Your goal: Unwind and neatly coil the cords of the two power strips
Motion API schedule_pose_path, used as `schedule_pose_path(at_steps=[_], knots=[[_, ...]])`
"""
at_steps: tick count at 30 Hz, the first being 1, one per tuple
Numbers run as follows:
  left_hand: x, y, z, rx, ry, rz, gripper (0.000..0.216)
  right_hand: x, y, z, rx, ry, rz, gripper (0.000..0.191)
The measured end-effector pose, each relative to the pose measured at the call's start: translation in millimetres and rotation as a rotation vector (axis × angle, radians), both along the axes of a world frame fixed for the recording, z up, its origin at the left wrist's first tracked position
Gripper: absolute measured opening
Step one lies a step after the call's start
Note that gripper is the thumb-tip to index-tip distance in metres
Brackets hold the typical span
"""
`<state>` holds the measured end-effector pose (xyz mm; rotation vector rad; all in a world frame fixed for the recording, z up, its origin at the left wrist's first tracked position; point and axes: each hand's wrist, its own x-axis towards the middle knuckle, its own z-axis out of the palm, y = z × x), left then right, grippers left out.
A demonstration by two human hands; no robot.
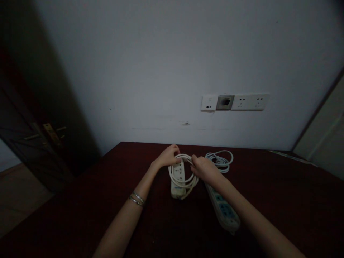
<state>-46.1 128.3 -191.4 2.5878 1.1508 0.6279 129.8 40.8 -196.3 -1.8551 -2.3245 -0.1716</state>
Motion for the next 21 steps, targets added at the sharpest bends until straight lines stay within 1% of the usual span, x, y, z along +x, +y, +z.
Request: schedule_pose_path(at_steps=[2,3,6,8,11,14,17,21], knots=[[-5,0,5.2,-0.014,-0.058,-0.076,0.02,3,-2,6.7,0.013,0.009,0.066,0.021],[-7,0,7.6,-0.052,-0.075,-0.112,0.021,5,-3,9.7,0.022,0.026,0.103,0.019],[-14,1,13.0,-0.217,-0.111,-0.199,0.032,11,-6,18.0,0.043,0.115,0.204,0.013],[-17,1,15.1,-0.313,-0.13,-0.234,0.039,14,-8,22.9,0.048,0.177,0.246,0.011],[-20,1,15.9,-0.404,-0.114,-0.238,0.038,16,-11,29.3,0.04,0.223,0.271,0.011],[-21,3,13.5,-0.437,-0.109,-0.238,0.038,18,-12,33.2,0.001,0.248,0.286,0.012],[-23,8,7.9,-0.441,-0.194,-0.24,0.038,23,-12,34.9,-0.034,0.257,0.279,0.017],[-24,16,-1.5,-0.498,-0.308,-0.23,0.036,29,-14,37.4,-0.077,0.246,0.277,0.017]])
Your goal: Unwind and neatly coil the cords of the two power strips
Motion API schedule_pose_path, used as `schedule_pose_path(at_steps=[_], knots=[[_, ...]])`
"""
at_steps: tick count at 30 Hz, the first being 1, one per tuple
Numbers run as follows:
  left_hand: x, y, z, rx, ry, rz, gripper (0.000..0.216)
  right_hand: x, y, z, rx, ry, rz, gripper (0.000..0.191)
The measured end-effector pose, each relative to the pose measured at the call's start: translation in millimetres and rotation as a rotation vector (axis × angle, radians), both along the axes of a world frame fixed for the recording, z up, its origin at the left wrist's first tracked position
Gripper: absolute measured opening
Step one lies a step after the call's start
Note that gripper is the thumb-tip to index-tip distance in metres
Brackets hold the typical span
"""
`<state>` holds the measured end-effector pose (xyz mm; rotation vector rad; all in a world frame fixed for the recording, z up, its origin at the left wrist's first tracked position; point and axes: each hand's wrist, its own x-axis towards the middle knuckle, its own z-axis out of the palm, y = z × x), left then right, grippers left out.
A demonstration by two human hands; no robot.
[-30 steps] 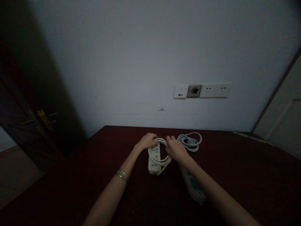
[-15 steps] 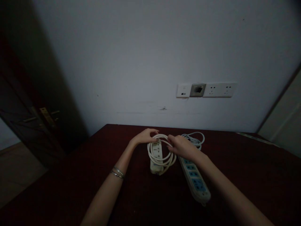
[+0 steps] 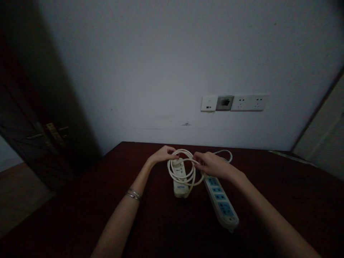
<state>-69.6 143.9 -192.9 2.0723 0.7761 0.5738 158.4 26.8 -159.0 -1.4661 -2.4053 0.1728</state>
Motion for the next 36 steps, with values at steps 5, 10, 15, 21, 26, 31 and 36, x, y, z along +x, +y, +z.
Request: schedule_pose_path(at_steps=[5,10,15,21,26,31,36], knots=[[3,3,-9.4,-0.106,-0.163,-0.002,0.034,2,-5,5.7,-0.06,0.012,0.039,0.015],[7,1,-15.6,-0.248,-0.299,-0.005,0.033,6,-5,10.3,-0.148,0.002,0.1,0.005],[6,0,-18.6,-0.397,-0.386,-0.078,0.03,19,-2,11.8,-0.263,0.083,0.121,0.004],[5,6,-25.4,-0.619,-0.425,-0.043,0.031,33,-3,19.0,-0.281,0.182,0.061,0.006],[7,9,-32.7,-0.695,-0.345,0.028,0.026,43,3,13.3,-0.294,0.448,0.052,0.017],[2,8,-30.1,-0.593,-0.325,-0.015,0.031,57,14,6.0,-0.269,0.77,-0.007,0.027],[-5,6,-19.1,-0.555,-0.499,-0.094,0.038,66,11,20.8,-0.117,1.016,-0.201,0.018]])
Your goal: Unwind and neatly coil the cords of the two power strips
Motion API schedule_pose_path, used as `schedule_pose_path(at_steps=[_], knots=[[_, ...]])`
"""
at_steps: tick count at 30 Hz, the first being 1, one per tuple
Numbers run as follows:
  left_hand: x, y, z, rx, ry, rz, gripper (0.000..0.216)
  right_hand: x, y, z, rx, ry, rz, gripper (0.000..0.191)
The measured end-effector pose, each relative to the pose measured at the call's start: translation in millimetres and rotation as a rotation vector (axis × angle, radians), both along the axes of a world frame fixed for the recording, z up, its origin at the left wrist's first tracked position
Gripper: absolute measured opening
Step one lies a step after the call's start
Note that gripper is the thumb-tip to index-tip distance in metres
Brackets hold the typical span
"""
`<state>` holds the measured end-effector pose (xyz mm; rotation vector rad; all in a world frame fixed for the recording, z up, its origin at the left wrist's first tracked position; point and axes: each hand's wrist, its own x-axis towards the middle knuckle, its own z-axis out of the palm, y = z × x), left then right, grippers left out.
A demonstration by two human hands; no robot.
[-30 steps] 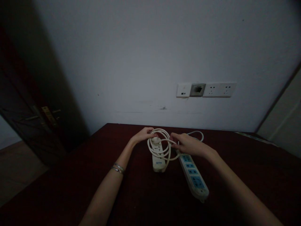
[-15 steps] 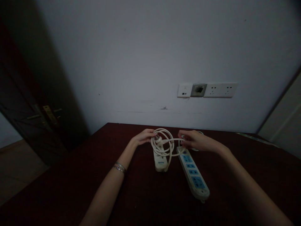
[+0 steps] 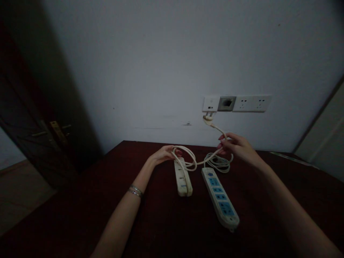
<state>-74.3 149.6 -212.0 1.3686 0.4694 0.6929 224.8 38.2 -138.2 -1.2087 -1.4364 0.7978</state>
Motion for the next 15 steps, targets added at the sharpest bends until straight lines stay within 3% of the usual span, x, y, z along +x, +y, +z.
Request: schedule_pose_path(at_steps=[7,10,15], knots=[[2,-3,7.4,-0.169,-0.038,-0.078,0.052,12,-16,22.2,0.23,0.283,-0.302,0.013],[7,-4,11.6,-0.241,-0.005,-0.102,0.037,21,-19,25.6,0.315,0.396,-0.38,0.011],[21,-19,21.6,-0.111,0.174,-0.104,0.033,34,-23,29.3,0.32,0.516,-0.441,0.01]])
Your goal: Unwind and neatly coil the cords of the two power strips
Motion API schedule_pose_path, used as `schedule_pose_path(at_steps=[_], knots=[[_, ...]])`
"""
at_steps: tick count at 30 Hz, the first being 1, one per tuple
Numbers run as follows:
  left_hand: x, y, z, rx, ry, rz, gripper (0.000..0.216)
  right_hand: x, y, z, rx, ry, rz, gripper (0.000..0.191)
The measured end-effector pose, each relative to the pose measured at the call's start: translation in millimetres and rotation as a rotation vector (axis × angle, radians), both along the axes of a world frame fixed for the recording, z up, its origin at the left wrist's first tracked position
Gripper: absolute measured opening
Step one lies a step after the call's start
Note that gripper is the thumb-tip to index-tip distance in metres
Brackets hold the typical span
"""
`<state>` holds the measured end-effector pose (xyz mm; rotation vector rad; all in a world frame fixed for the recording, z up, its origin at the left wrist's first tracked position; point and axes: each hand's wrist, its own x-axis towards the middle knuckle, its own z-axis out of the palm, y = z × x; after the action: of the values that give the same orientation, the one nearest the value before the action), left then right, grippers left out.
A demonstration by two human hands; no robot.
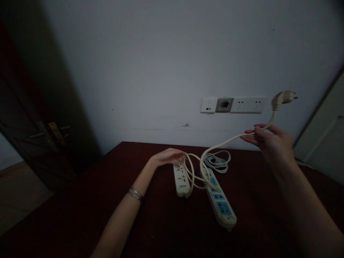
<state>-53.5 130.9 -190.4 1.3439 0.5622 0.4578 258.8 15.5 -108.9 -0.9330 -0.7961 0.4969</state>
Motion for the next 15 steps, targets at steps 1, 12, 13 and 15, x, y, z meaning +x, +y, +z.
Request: schedule_pose_path(at_steps=[1,12,13,15], knots=[[3,-4,1.2,0.033,0.022,-0.004,0.034,3,0,-0.2,0.003,0.016,-0.009,0.01],[-9,-1,3.7,0.109,0.11,-0.033,0.063,76,-2,-14.4,0.081,0.264,-0.226,0.021],[-15,0,4.7,0.143,0.165,-0.04,0.056,84,-2,-16.8,0.093,0.3,-0.265,0.023],[-25,0,6.8,0.187,0.287,-0.101,0.035,100,-1,-23.0,0.106,0.342,-0.34,0.027]])
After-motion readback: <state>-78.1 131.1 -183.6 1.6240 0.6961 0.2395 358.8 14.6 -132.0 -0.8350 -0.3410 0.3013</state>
